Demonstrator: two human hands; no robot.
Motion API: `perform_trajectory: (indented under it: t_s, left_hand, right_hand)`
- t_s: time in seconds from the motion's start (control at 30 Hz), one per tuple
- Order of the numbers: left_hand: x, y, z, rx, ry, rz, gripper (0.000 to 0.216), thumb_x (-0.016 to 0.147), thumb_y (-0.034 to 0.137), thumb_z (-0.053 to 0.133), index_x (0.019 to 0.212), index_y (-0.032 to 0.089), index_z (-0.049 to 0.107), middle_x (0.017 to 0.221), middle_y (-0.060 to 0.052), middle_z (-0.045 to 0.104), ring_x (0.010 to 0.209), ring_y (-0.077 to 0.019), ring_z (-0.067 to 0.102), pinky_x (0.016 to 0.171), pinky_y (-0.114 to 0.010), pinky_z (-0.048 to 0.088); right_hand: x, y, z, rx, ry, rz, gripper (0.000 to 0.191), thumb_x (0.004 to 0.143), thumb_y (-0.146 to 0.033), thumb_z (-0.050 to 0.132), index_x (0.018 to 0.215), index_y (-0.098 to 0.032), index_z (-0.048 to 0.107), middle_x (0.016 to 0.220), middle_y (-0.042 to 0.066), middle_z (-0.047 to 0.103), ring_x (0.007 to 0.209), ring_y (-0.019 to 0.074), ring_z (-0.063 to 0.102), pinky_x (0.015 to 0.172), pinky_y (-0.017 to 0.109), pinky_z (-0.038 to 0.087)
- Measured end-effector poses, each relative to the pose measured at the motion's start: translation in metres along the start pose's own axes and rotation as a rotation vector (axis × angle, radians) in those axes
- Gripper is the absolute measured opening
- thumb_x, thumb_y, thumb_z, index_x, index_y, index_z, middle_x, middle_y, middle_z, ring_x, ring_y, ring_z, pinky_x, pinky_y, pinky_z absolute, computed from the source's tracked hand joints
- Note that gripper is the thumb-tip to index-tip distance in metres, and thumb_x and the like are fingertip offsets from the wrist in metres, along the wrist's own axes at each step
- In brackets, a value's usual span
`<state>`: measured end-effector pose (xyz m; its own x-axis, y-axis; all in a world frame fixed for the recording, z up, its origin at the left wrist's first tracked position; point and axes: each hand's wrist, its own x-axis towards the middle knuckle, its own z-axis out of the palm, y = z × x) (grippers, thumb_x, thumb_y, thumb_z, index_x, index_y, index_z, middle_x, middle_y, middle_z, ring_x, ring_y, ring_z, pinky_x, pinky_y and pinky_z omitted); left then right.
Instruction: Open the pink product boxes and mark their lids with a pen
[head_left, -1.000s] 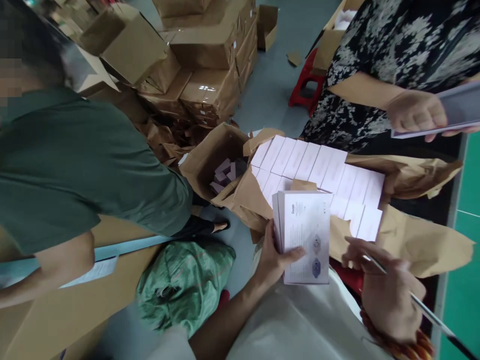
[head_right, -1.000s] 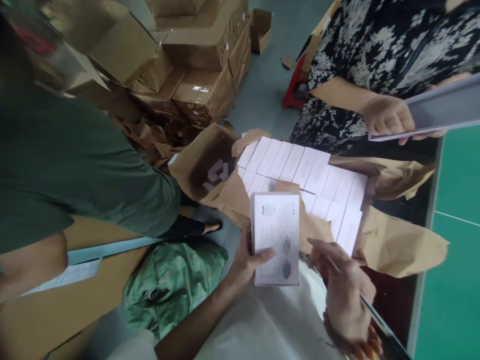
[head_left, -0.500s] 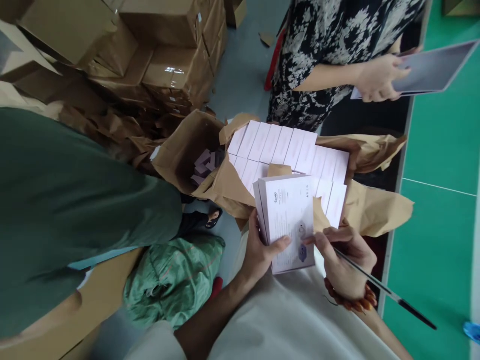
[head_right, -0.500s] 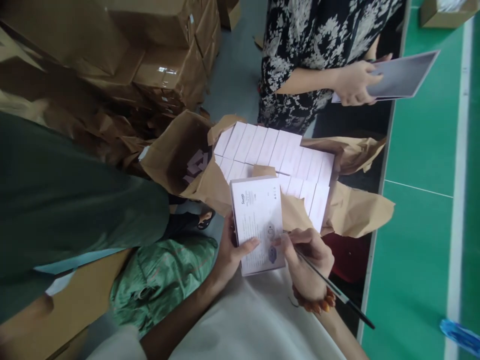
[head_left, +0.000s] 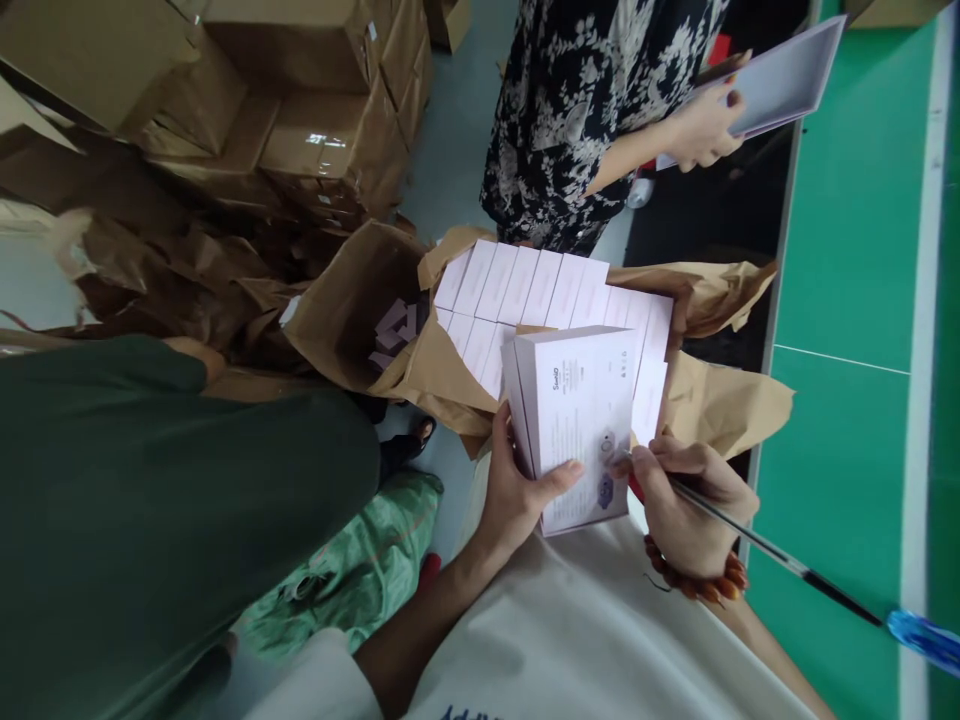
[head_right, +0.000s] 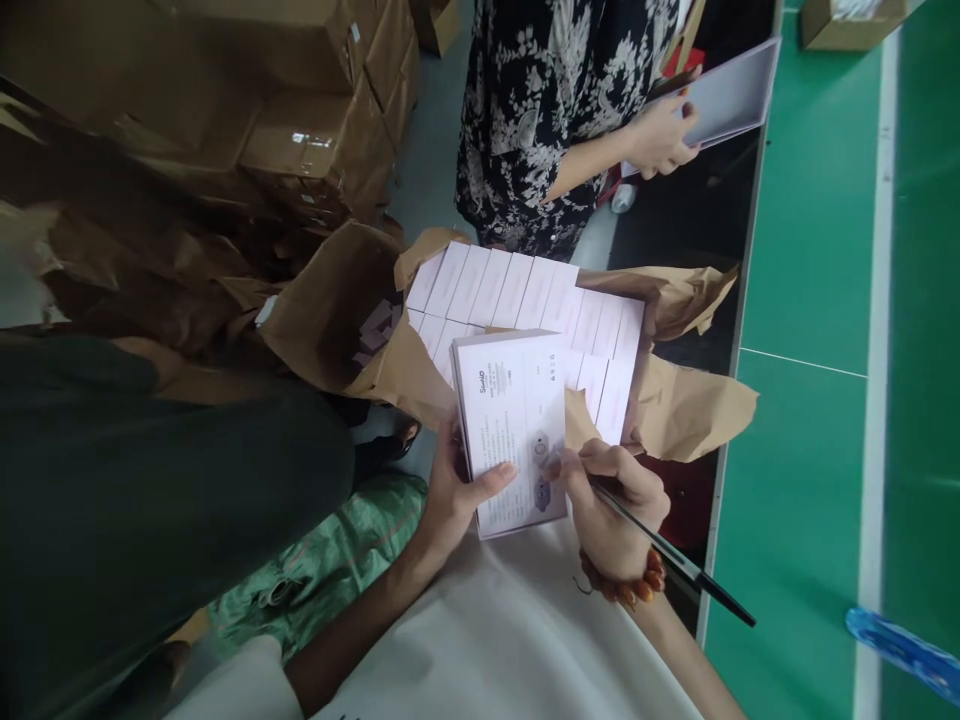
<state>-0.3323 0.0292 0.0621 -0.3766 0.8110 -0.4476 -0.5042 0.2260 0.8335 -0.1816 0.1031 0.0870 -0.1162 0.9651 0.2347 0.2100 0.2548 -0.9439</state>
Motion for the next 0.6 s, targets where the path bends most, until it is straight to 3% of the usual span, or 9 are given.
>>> perform_trajectory:
  t_s: [0.33, 0.6]
  left_hand:
    - [0.003, 0.002, 0.011, 0.018, -0.003, 0.019, 0.101, 0.07, 0.053, 0.106, 0.151, 0.028, 0.051, 0.153, -0.015, 0.072, 0.146, -0.0433, 0.067, 0.126, -0.065, 0.053]
    - [0.005, 0.004, 0.019, 0.008, -0.018, 0.012, 0.095, 0.072, 0.049, 0.106, 0.15, 0.029, 0.055, 0.148, -0.012, 0.075, 0.142, -0.0409, 0.069, 0.124, -0.061, 0.055]
  right_hand:
    - [0.005, 0.005, -0.008, -0.047, 0.064, -0.009, 0.043, 0.102, -0.032, 0.085, 0.07, -0.032, 0.057, 0.06, -0.003, 0.073, 0.044, 0.0199, 0.068, 0.038, 0.033, 0.05]
    - [0.005, 0.012, -0.015, -0.039, 0.082, 0.006, 0.045, 0.101, -0.032, 0.087, 0.069, -0.029, 0.054, 0.06, -0.002, 0.074, 0.046, 0.0192, 0.07, 0.044, 0.032, 0.053]
